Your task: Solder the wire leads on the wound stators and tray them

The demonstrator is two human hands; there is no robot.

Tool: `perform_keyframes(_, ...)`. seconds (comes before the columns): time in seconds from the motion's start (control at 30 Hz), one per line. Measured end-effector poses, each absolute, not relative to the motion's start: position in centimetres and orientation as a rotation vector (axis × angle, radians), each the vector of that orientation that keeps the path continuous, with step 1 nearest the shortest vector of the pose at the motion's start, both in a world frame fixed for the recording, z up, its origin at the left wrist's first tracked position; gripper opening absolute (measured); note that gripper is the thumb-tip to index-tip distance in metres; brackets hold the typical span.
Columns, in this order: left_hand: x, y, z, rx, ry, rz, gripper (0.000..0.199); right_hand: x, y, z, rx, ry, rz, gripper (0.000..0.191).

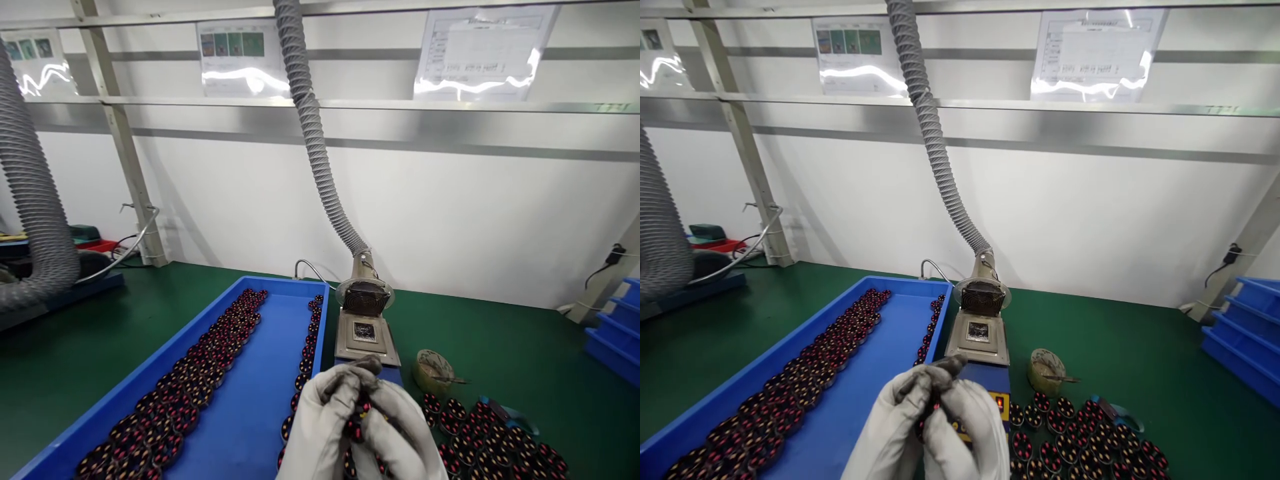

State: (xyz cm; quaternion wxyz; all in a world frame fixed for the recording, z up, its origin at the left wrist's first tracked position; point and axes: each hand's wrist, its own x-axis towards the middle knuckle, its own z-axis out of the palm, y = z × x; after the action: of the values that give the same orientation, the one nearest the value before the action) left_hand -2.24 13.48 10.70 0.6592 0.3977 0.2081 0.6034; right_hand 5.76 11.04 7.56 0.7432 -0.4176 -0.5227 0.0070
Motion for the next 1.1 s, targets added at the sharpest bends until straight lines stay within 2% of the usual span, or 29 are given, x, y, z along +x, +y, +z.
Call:
perform_keyframes(0.13,-3.7,14.0,11.1,0.833,0.516,1.576,0.016,6.3,11.5,7.6,-0.822,-1.027,-0.048,0.046)
perform_keyframes(0.27,-4.0,14.1,12.1,1.046,0.728,1.389,0.031,7.0,11.4,7.3,-0.798,-1.113,-0.014,0.054)
perform_keyframes(0.43,-2.8,14.1,11.4,0.865,0.787,1.557,0.018,7.0,11.3,7.0,-0.811,-1.224,-0.098,0.062)
perform_keyframes(0.57,-3.7,13.9,11.4,0.687,0.642,1.757,0.024,7.0,11.6,6.9,-0.761,-1.286,-0.216,0.054)
perform_keyframes(0.7,-4.3,13.5,12.4,0.879,0.700,1.445,0.038,7.5,11.9,6.8,-0.723,-1.368,-0.309,0.052)
perform_keyframes(0.9,-3.6,13.5,12.5,0.962,0.746,1.322,0.024,8.3,12.0,6.7,-0.652,-1.565,-0.381,0.062)
perform_keyframes(1.1,-4.6,13.8,12.3,0.833,0.792,1.546,0.033,7.4,11.8,6.6,-0.690,-1.438,-0.244,0.049)
